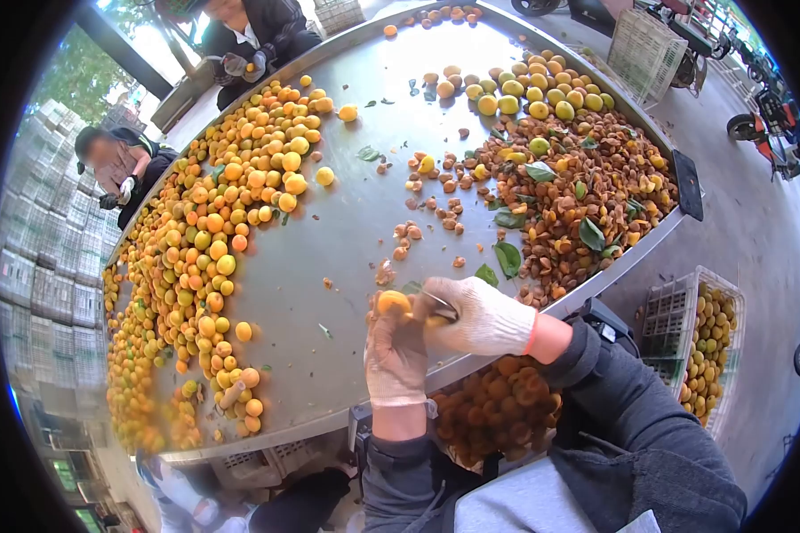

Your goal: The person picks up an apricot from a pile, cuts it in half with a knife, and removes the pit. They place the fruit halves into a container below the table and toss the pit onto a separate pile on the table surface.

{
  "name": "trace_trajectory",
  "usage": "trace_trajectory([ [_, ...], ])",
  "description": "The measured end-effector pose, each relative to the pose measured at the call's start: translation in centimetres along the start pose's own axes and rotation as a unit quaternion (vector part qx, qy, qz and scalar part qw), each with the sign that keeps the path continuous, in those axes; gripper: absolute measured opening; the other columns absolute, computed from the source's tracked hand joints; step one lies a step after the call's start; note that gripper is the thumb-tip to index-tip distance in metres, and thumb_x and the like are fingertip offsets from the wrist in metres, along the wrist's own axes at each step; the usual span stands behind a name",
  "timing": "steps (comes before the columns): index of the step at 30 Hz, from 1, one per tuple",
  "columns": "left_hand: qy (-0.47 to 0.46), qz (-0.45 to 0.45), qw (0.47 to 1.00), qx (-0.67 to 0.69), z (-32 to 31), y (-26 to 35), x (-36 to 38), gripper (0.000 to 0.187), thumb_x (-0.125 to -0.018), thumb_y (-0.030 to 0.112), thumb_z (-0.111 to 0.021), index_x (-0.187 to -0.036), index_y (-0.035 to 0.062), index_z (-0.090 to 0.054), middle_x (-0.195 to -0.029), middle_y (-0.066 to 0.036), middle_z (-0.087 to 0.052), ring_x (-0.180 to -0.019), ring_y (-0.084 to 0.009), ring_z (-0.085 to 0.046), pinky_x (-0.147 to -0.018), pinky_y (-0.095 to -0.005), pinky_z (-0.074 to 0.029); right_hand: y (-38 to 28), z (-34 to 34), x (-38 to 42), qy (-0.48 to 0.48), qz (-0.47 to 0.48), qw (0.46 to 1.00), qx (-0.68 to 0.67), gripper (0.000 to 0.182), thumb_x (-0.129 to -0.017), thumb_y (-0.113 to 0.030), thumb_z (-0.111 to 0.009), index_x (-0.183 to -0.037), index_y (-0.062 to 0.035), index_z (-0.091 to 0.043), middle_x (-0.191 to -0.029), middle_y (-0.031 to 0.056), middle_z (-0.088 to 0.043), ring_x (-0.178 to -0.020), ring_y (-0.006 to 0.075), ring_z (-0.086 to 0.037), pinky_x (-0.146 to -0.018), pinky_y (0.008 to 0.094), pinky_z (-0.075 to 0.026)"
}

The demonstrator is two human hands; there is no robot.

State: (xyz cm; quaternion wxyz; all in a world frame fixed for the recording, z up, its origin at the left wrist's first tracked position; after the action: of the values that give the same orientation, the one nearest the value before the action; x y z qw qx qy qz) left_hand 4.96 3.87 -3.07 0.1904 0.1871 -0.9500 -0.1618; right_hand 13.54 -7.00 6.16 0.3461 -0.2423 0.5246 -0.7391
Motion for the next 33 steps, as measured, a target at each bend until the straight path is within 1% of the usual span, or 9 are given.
trace_trajectory([
  [2, 0.017, -0.015, 1.0, 0.021, 0.3, 1.2, 0.0, 0.037, -0.083, -0.002, -0.064, -0.119, 0.0026, -0.056, -0.108, -0.011, -0.061, -0.101, -0.0251, -0.062, -0.093, -0.0382, -0.053, 0.0, -1.8, 1.4, -0.231, -0.006, 0.97, -0.077, 0.023, -0.077, -0.016, -0.072, -0.094, -0.0024, -0.064, -0.081, 0.0073, -0.067, -0.073, 0.0176, -0.063, -0.069, 0.03, -0.05],
  [5, -0.002, -0.018, 1.0, 0.008, -1.4, 1.6, 0.6, 0.039, -0.082, -0.002, -0.065, -0.12, 0.0011, -0.055, -0.11, -0.013, -0.06, -0.105, -0.0276, -0.061, -0.094, -0.0401, -0.054, -0.4, 0.0, 2.5, -0.254, -0.005, 0.967, 0.021, 0.02, -0.079, -0.015, -0.072, -0.095, -0.0027, -0.068, -0.083, 0.0072, -0.068, -0.074, 0.0152, -0.064, -0.071, 0.0271, -0.051],
  [8, -0.032, 0.01, 0.998, -0.048, -2.6, -0.2, 1.1, 0.041, -0.082, -0.002, -0.065, -0.121, 0.0, -0.054, -0.112, -0.015, -0.059, -0.107, -0.0297, -0.061, -0.094, -0.0413, -0.054, -0.2, 4.5, 1.2, 0.041, -0.046, 0.975, -0.215, 0.014, -0.087, -0.006, -0.06, -0.098, -0.0045, -0.067, -0.074, 0.005, -0.062, -0.059, 0.0132, -0.058, -0.054, 0.0253, -0.047],
  [12, -0.017, 0.061, 0.993, -0.101, -4.7, -2.6, 2.0, 0.041, -0.084, -0.001, -0.064, -0.123, -0.0013, -0.051, -0.112, -0.016, -0.058, -0.105, -0.03, -0.061, -0.092, -0.0409, -0.055, -0.6, 7.9, 1.2, 0.278, 0.078, 0.812, -0.507, 0.017, -0.089, -0.001, -0.052, -0.103, -0.0047, -0.061, -0.057, -0.0006, -0.04, -0.04, 0.0103, -0.035, -0.037, 0.0247, -0.027],
  [17, -0.009, 0.055, 0.982, -0.181, -5.3, -4.2, 2.3, 0.047, -0.085, -0.002, -0.063, -0.129, -0.0021, -0.048, -0.112, -0.014, -0.058, -0.101, -0.0262, -0.062, -0.091, -0.0381, -0.056, -1.0, 7.2, 1.9, 0.293, 0.056, 0.831, -0.469, 0.015, -0.089, -0.001, -0.054, -0.102, -0.0031, -0.062, -0.06, 0.0014, -0.046, -0.04, 0.01, -0.038, -0.038, 0.0243, -0.029],
  [24, 0.004, -0.013, 0.961, -0.276, -5.3, -4.6, 2.1, 0.046, -0.087, -0.001, -0.063, -0.13, -0.0013, -0.05, -0.113, -0.014, -0.061, -0.101, -0.024, -0.063, -0.089, -0.0363, -0.056, -4.7, 7.7, 2.2, 0.278, 0.407, 0.853, -0.174, 0.018, -0.085, 0.006, -0.053, -0.099, 0.0001, -0.063, -0.065, 0.0021, -0.053, -0.045, 0.0086, -0.044, -0.041, 0.0241, -0.034],
  [25, 0.004, -0.011, 0.961, -0.278, -5.4, -4.6, 2.2, 0.046, -0.087, -0.001, -0.063, -0.13, -0.0013, -0.05, -0.113, -0.014, -0.061, -0.101, -0.024, -0.063, -0.089, -0.0363, -0.056, -5.0, 8.0, 2.5, 0.28, 0.405, 0.853, -0.173, 0.018, -0.085, 0.006, -0.053, -0.099, 0.0001, -0.063, -0.065, 0.0021, -0.053, -0.045, 0.0086, -0.044, -0.041, 0.0241, -0.034],
  [27, 0.034, 0.035, 0.961, -0.271, -5.6, -4.6, 2.4, 0.044, -0.088, 0.003, -0.064, -0.13, -0.0009, -0.051, -0.113, -0.014, -0.061, -0.1, -0.0249, -0.064, -0.086, -0.036, -0.057, -0.8, 7.5, 0.5, 0.227, 0.089, 0.85, -0.467, 0.017, -0.085, 0.004, -0.052, -0.096, -0.0019, -0.065, -0.061, 0.0006, -0.049, -0.043, 0.0083, -0.04, -0.039, 0.024, -0.031],
  [33, 0.068, 0.043, 0.953, -0.294, -4.9, -4.1, 2.3, 0.042, -0.09, 0.009, -0.064, -0.129, -0.0003, -0.051, -0.108, -0.013, -0.063, -0.092, -0.0238, -0.066, -0.079, -0.0353, -0.057, 1.9, 5.2, -0.2, 0.265, 0.016, 0.78, -0.567, 0.016, -0.084, 0.003, -0.054, -0.093, -0.0027, -0.066, -0.058, -0.0006, -0.046, -0.041, 0.0077, -0.035, -0.037, 0.0244, -0.027],
])
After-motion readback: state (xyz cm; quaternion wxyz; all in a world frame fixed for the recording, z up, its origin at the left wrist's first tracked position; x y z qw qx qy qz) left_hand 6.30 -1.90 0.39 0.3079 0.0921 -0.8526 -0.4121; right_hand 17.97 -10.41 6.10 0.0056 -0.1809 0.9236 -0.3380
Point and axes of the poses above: each hand's wrist, its own x-axis away from the middle knuckle, its own z-axis out of the back of the hand, y = z × x, the point moved 8 cm from there along -x, towards the middle knuckle
